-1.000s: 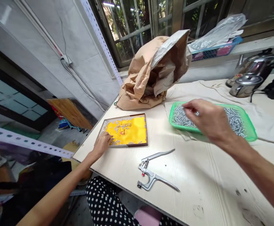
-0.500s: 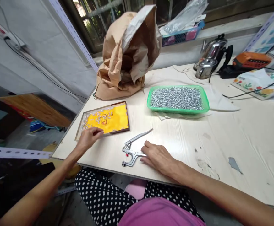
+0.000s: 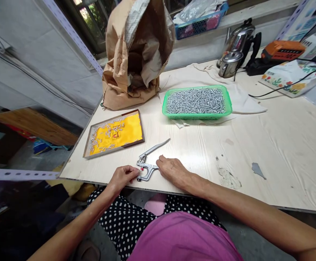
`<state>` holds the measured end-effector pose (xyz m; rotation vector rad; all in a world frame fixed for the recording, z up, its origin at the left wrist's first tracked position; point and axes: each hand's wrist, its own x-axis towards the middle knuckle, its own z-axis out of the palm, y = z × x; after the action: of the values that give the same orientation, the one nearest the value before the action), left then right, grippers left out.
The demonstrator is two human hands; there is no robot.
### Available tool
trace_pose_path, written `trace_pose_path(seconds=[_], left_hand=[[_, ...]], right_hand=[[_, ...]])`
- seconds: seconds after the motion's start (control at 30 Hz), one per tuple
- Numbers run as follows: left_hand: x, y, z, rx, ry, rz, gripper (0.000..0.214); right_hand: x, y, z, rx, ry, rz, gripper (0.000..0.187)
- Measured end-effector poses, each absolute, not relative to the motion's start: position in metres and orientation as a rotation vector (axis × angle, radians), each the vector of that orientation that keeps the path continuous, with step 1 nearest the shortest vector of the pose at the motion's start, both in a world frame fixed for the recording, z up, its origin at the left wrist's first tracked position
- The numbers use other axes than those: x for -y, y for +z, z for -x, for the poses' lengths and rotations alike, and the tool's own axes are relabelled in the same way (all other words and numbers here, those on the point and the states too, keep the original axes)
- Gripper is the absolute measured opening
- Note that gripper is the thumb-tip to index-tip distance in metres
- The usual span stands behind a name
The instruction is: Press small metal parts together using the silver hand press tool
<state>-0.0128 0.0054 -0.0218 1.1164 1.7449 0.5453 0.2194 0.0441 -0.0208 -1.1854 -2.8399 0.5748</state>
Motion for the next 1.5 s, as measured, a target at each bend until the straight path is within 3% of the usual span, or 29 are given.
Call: trace_pose_path(seconds=[0.3,0.6,1.0,1.2,1.3,1.5], left_hand=[[-0.018,-0.012,0.009,-1.762,0.261,-1.191,0.027],[-0.032,-0.017,0.017,-1.685,0.050,-1.197,0.037],[-0.024,-0.012,0.011,-1.703,0.099,-1.121,0.036],[-0.020,-0.012,0.010,-1.684,0.119,-1.123,0.038],[-0.019,-0.012,0.009,-1.677,0.144,-1.116,0.039],[-0.015,-0.011,0.010,-1.662,0.135,-1.085,0.039]], right_hand=[[-0.044,-0.022,-0.219,2.852,0.567,1.219,0.019],[-0.043,-0.032,-0.221,2.820,0.530,1.186,0.017],[-0.048,-0.023,-0.231,2.798,0.575,1.041,0.015],[-0.071,-0.027,-0.240,2.779,0.429,1.093,0.100],[-0.078,-0.030,-0.239,2.819,0.436,1.070,0.105],[-0.076,-0.025,-0.233,2.779,0.409,1.055,0.092]])
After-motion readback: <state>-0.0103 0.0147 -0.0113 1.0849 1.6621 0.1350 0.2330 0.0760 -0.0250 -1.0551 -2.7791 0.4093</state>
